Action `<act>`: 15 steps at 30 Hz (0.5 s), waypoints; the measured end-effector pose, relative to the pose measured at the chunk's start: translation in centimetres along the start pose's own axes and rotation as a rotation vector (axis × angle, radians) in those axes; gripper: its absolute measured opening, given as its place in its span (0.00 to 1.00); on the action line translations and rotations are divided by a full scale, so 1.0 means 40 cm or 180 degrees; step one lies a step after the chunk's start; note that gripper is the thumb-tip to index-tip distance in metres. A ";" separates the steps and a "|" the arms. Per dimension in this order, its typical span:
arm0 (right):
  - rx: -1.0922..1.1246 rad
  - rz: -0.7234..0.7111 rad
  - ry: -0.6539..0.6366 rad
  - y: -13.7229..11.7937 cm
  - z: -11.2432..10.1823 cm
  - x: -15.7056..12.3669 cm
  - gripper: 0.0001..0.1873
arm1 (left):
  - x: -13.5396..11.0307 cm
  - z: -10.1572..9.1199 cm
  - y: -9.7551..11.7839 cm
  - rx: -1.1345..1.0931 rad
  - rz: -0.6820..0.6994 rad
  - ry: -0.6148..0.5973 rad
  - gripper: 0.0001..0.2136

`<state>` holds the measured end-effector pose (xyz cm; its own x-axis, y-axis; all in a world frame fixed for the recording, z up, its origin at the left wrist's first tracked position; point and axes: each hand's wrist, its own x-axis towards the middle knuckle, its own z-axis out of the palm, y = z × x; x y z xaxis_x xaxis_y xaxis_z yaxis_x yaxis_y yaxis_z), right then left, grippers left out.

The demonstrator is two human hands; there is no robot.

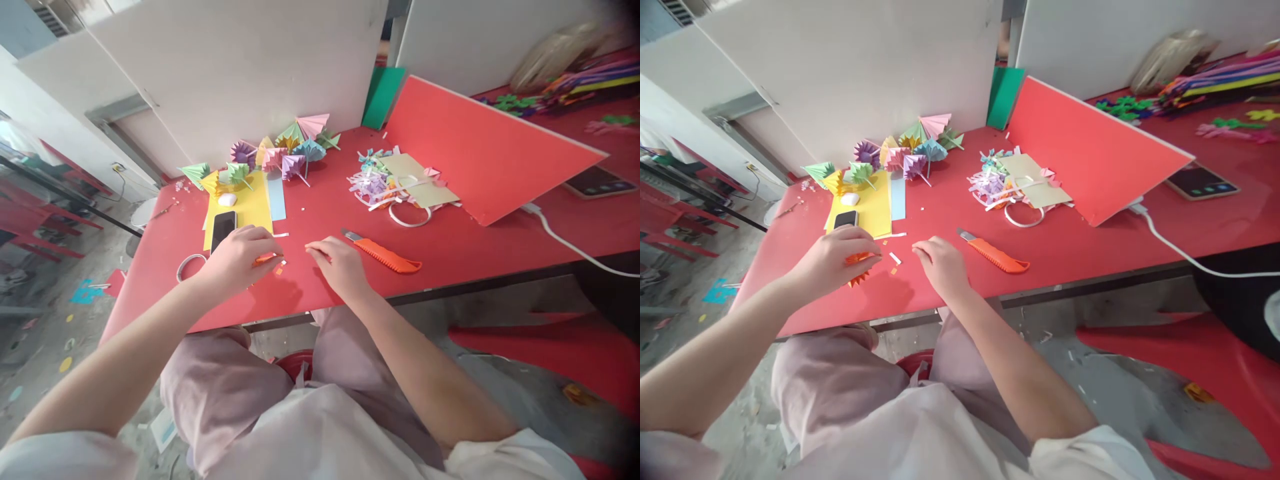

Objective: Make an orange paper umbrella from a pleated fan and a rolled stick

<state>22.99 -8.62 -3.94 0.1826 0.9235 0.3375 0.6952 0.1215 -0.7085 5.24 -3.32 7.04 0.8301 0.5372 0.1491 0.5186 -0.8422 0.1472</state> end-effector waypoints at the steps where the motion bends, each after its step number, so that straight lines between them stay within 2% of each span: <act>1: -0.0012 -0.0041 -0.0071 0.002 0.029 0.011 0.11 | -0.018 -0.004 0.000 0.0151 0.0076 0.0282 0.10; 5: -0.0100 -0.0263 -0.0527 0.001 0.134 0.060 0.12 | -0.082 -0.006 -0.004 0.0654 0.0375 0.1229 0.09; 8: 0.0112 -0.0255 -0.0623 -0.019 0.166 0.074 0.14 | -0.110 0.013 -0.017 0.0884 0.0727 0.1626 0.10; 10: 0.0819 0.0002 -0.0562 -0.044 0.162 0.063 0.11 | -0.118 0.036 -0.028 0.0922 0.0890 0.1739 0.11; 11: 0.1374 0.0251 -0.0694 -0.058 0.156 0.053 0.12 | -0.119 0.051 -0.033 0.0915 0.0961 0.1768 0.11; 13: 0.2573 0.0753 -0.1291 -0.085 0.142 0.032 0.20 | -0.118 0.083 -0.042 0.0844 0.1091 0.1814 0.09; 15: 0.3498 0.1149 -0.1515 -0.107 0.132 0.018 0.22 | -0.115 0.114 -0.049 0.0714 0.1242 0.1897 0.07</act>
<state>16.46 -6.54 -3.93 -0.1867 0.9793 -0.0785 -0.3316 -0.1381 -0.9333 1.35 -4.36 1.63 0.7438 0.0770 0.6640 0.2913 -0.9314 -0.2184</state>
